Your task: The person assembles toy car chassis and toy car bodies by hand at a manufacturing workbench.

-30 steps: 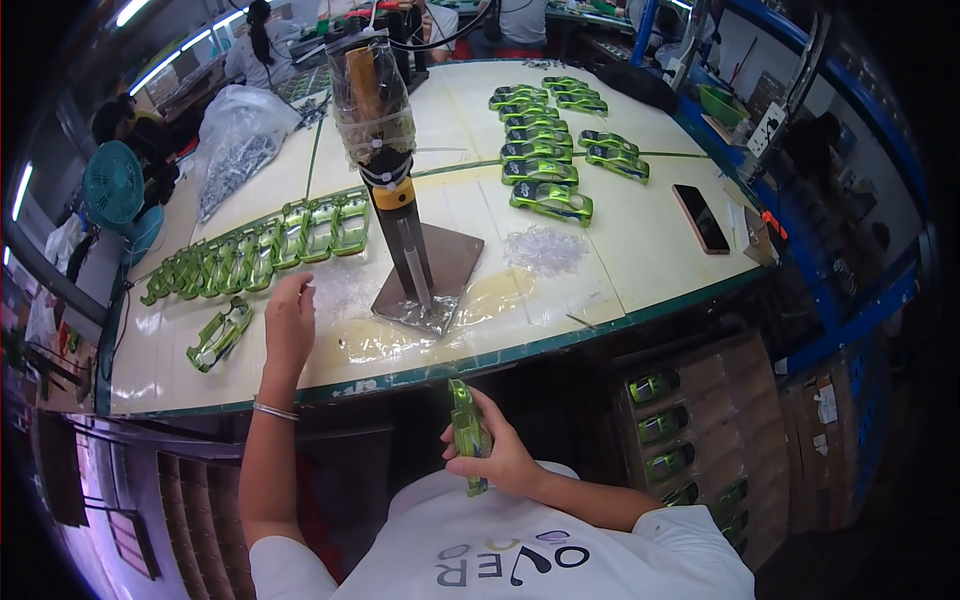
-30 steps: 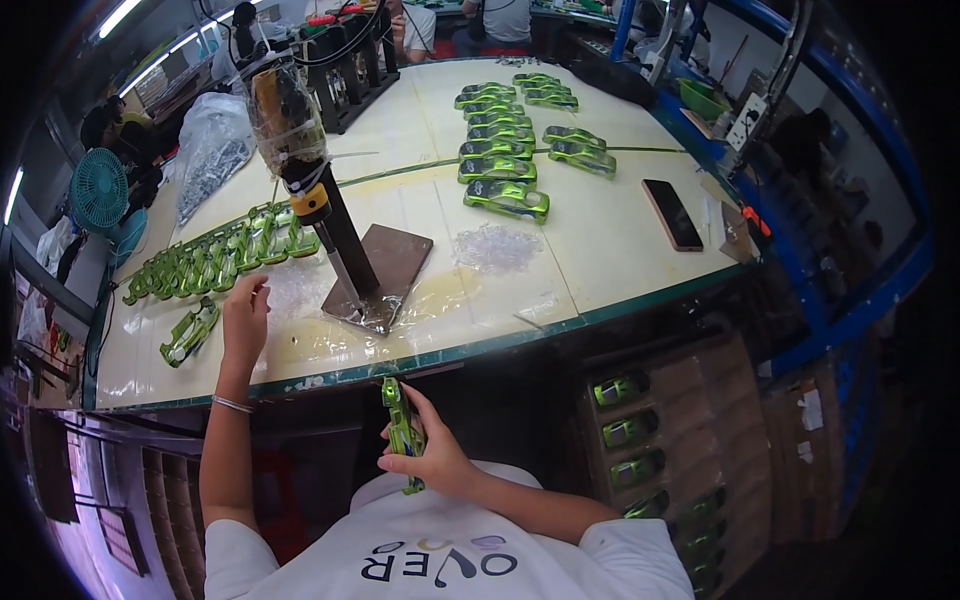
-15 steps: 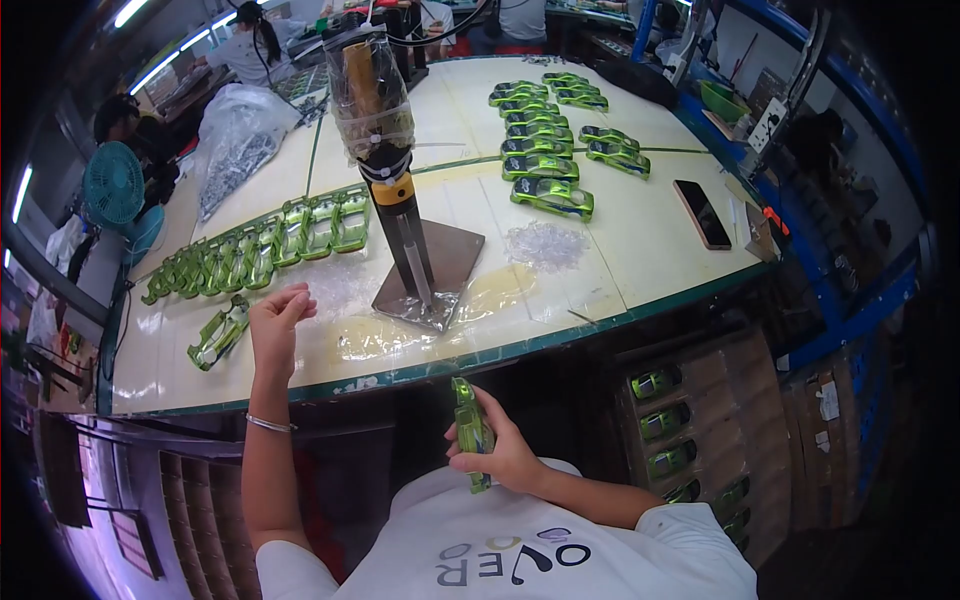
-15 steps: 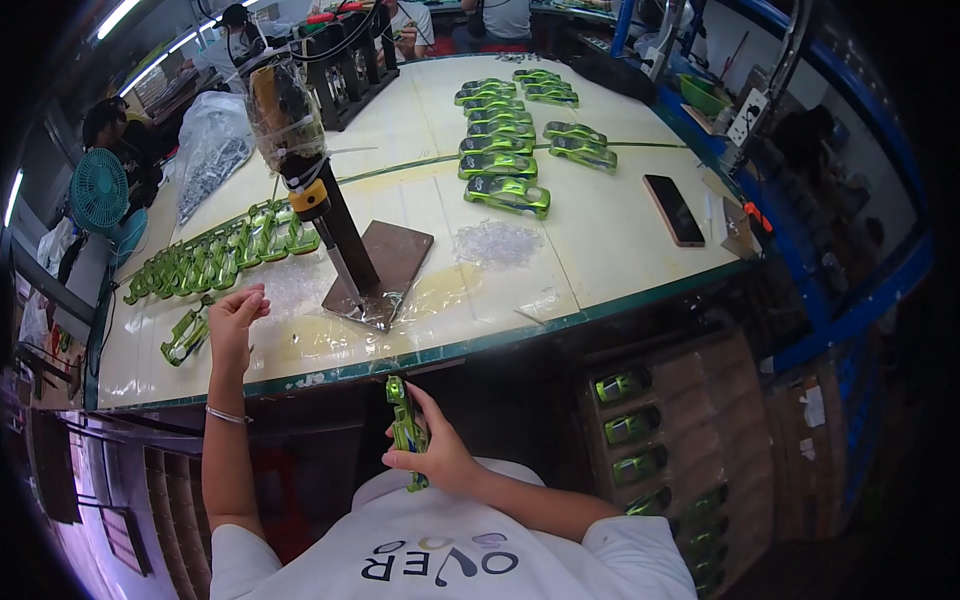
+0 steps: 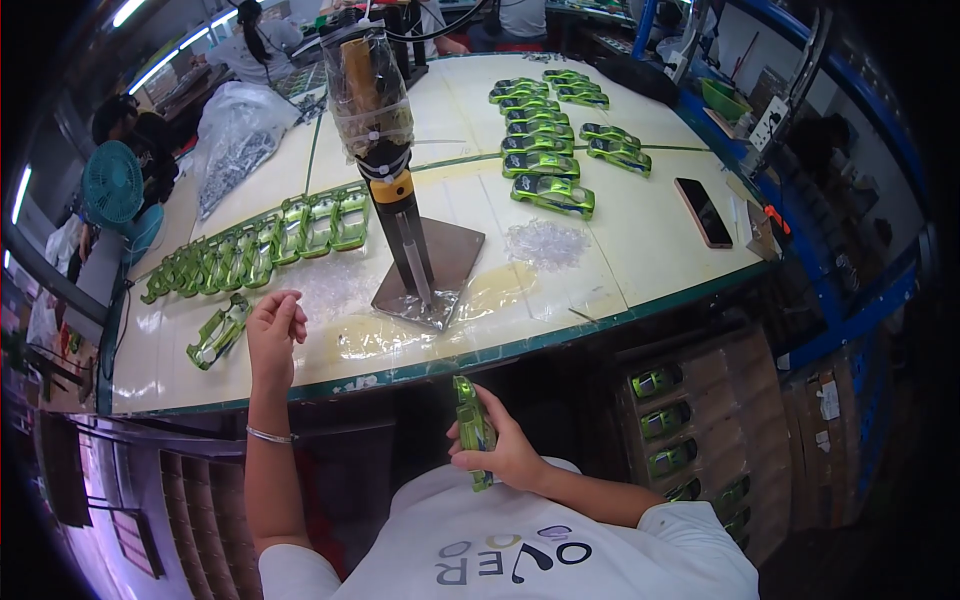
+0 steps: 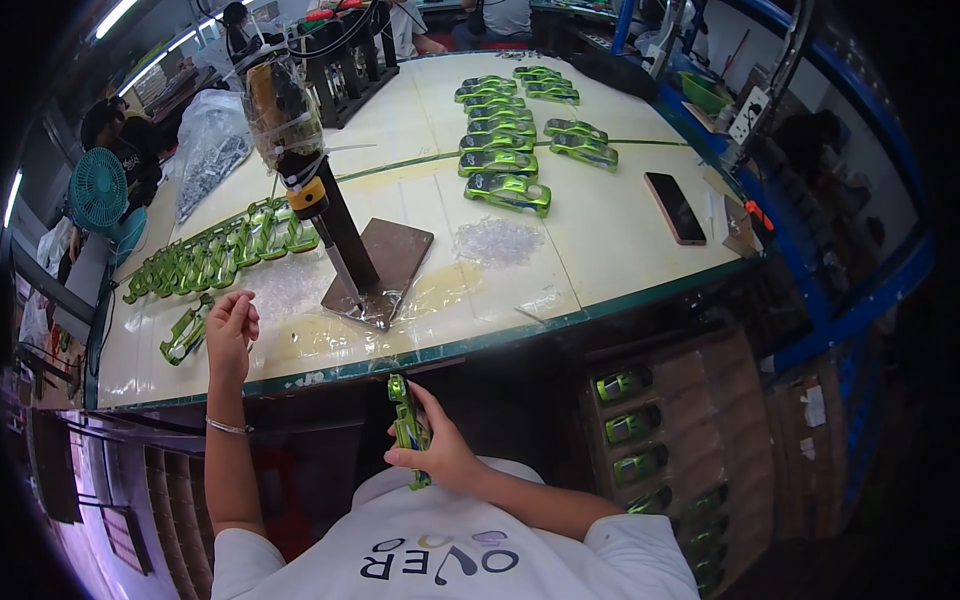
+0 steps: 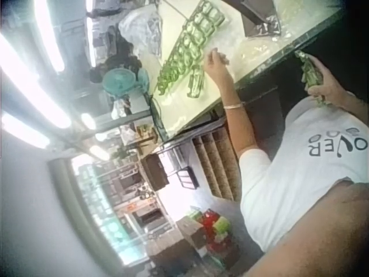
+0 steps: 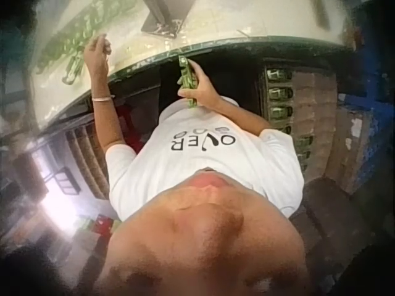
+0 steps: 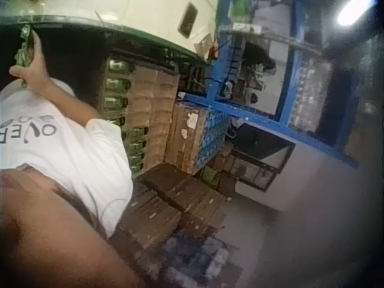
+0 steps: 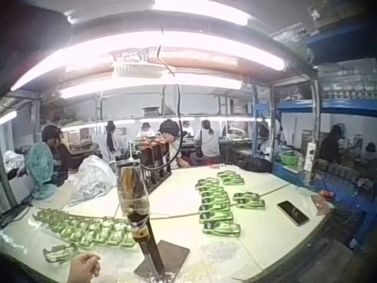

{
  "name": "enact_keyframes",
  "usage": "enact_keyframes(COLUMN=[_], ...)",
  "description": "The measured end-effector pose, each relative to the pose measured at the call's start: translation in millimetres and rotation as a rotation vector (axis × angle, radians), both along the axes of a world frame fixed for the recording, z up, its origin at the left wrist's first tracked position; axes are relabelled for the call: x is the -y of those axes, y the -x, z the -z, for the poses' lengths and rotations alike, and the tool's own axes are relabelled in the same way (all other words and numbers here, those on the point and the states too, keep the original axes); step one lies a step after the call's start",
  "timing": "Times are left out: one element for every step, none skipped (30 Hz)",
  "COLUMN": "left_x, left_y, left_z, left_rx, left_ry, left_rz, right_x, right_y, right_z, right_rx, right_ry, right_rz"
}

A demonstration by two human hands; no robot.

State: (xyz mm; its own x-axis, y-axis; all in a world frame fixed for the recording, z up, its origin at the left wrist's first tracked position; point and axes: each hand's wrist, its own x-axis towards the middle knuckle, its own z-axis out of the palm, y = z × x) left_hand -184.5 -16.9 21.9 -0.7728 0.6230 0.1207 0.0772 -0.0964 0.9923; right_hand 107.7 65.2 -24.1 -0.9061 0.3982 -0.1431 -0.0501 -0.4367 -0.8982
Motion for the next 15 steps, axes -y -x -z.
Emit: enact_keyframes(left_x=[2, 4, 6, 8, 9, 12, 15, 16, 15, 16, 17, 18, 19, 21, 21], left_y=[-3, -6, -10, -15, -19, -21, -23, -24, -26, -26, -27, -28, -26, -23, -21], left_z=[-1, -2, -2, -1, 0, 2, 4, 5, 6, 5, 3, 2, 3, 5, 7], left_rx=[0.041, 0.083, 0.084, 0.12, 0.156, 0.157, 0.162, 0.166, 0.166, 0.165, 0.166, 0.168, 0.166, 0.085, 0.005], left_ry=[-0.022, -0.045, -0.043, -0.062, -0.081, -0.079, -0.051, -0.023, -0.027, -0.028, -0.024, -0.02, -0.022, 0.065, 0.154], left_rz=[-0.012, -0.025, -0.022, -0.039, -0.056, -0.059, -0.049, -0.038, -0.04, -0.042, 0.002, 0.047, 0.048, 0.024, 0.003], right_x=[0, -1, -1, -2, -4, -3, -2, -1, -1, -1, -1, -1, -1, -1, -1], right_y=[0, 0, 0, 0, 0, 0, 0, 1, 2, 2, 1, 1, 0, 0, 0], right_z=[-1, -1, -2, -2, -2, -2, -2, -1, -1, -2, -3, -4, -4, -4, -4], right_rx=[0.001, 0.002, 0.004, 0.004, 0.007, 0.01, 0.012, 0.013, 0.012, 0.011, 0.006, 0.002, 0.001, 0.004, 0.009], right_ry=[0.001, 0.008, 0.016, 0.018, 0.016, 0.015, 0.018, 0.004, -0.012, -0.013, -0.001, 0.01, 0.009, 0.007, 0.006], right_rz=[0.0, -0.002, -0.001, 0.002, 0.004, -0.001, -0.002, 0.006, 0.011, 0.009, 0.002, -0.002, -0.002, -0.004, -0.005])
